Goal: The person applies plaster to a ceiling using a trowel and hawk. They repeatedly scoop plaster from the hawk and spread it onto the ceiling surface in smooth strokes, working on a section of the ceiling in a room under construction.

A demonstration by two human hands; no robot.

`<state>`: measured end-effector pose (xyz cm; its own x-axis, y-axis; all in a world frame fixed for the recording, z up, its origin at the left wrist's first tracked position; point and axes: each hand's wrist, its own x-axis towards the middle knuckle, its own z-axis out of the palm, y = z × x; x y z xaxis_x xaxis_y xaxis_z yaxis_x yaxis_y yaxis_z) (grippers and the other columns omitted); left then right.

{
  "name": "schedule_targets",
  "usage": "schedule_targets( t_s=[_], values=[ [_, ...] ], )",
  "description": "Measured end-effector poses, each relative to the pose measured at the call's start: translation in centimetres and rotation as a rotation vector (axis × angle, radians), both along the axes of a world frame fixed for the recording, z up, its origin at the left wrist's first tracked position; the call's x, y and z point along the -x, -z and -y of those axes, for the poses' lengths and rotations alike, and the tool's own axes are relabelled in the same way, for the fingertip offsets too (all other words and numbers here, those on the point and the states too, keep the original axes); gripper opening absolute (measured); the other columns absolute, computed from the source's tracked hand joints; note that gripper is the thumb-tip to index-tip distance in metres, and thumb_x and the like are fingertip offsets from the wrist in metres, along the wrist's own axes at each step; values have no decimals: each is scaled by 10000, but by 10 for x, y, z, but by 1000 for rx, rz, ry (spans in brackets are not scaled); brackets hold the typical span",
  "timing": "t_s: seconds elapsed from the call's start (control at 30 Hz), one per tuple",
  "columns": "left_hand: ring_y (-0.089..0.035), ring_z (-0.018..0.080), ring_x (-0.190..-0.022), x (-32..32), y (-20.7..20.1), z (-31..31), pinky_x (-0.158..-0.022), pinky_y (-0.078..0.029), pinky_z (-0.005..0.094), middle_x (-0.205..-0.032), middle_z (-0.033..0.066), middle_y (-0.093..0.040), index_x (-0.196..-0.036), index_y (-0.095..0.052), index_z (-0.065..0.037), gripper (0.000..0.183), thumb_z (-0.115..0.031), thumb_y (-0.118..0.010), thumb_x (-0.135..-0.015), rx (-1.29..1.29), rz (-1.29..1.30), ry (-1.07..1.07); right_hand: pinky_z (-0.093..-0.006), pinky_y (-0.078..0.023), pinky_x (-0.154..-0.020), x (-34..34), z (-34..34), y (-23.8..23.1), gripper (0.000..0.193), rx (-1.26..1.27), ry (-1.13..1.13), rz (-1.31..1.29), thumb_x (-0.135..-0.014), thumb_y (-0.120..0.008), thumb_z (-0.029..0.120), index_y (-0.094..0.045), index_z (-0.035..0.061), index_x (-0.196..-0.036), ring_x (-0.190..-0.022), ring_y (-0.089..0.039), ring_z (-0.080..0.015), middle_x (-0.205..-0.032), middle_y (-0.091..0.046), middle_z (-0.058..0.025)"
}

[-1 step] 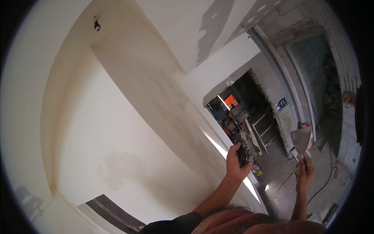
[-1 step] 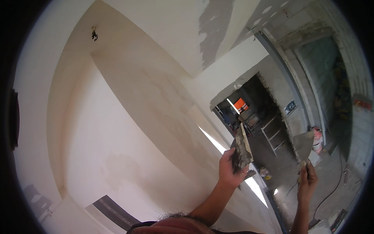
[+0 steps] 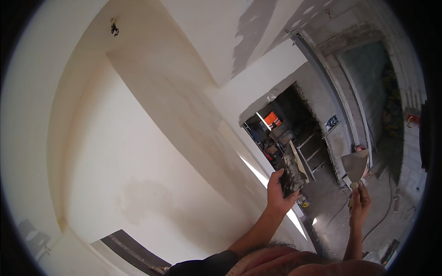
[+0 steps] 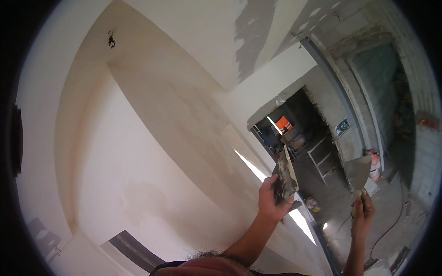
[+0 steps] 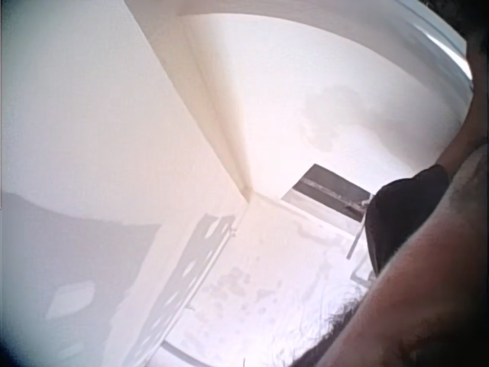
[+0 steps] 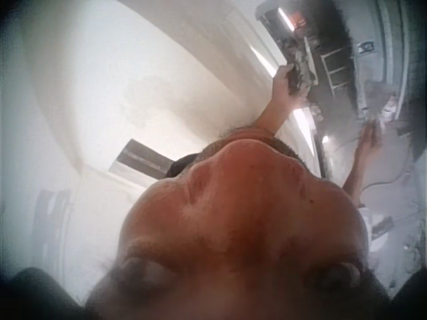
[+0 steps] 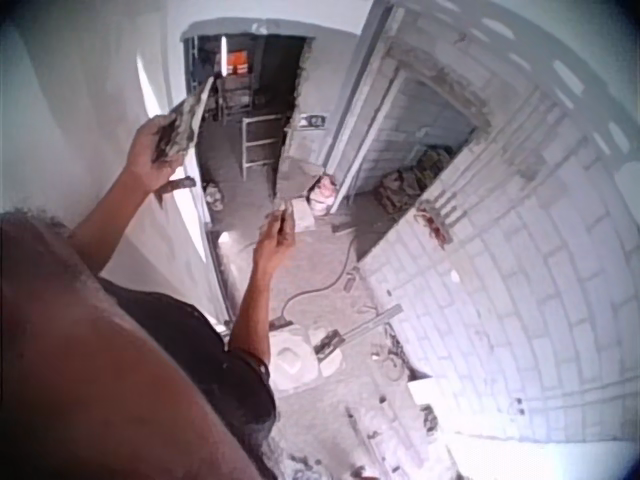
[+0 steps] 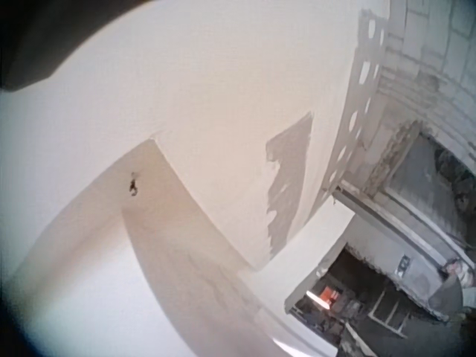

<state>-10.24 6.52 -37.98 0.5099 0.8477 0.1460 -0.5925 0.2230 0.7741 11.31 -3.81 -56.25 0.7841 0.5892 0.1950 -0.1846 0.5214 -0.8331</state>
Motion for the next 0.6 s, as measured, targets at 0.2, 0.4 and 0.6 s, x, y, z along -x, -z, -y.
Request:
schedule_targets(
  t_s=[0.2,0.4,0.6],
  values=[
    [-664,177,-1055,-5,4,0,-933,-512,324,-1167,56,-658,-1248,-535,-69,339,-86,-614,-918,-196,-97,-89,-224,-394,-563,-9,12,-9,258,51,62,142,-1034,-585,215,-677,16,-1170,-705,-515,-31,-873,-628,9],
    [-706,215,-1024,1,-1,-3,-848,-569,351,-1114,32,-717,-1172,-635,-119,249,-275,-586,-984,164,139,-3,-237,-440,-504,6,38,-20,289,139,85,103,-1033,-565,221,-668,25,-1220,-659,-548,-55,-914,-679,-29],
    [-644,199,-1119,5,-5,12,-985,-520,380,-1220,36,-641,-1291,-536,-108,298,-188,-593,-1010,62,318,-38,-231,-429,-480,22,71,-32,218,248,142,51,-1027,-574,223,-663,57,-1137,-637,-546,-56,-896,-679,-23]
  ],
)
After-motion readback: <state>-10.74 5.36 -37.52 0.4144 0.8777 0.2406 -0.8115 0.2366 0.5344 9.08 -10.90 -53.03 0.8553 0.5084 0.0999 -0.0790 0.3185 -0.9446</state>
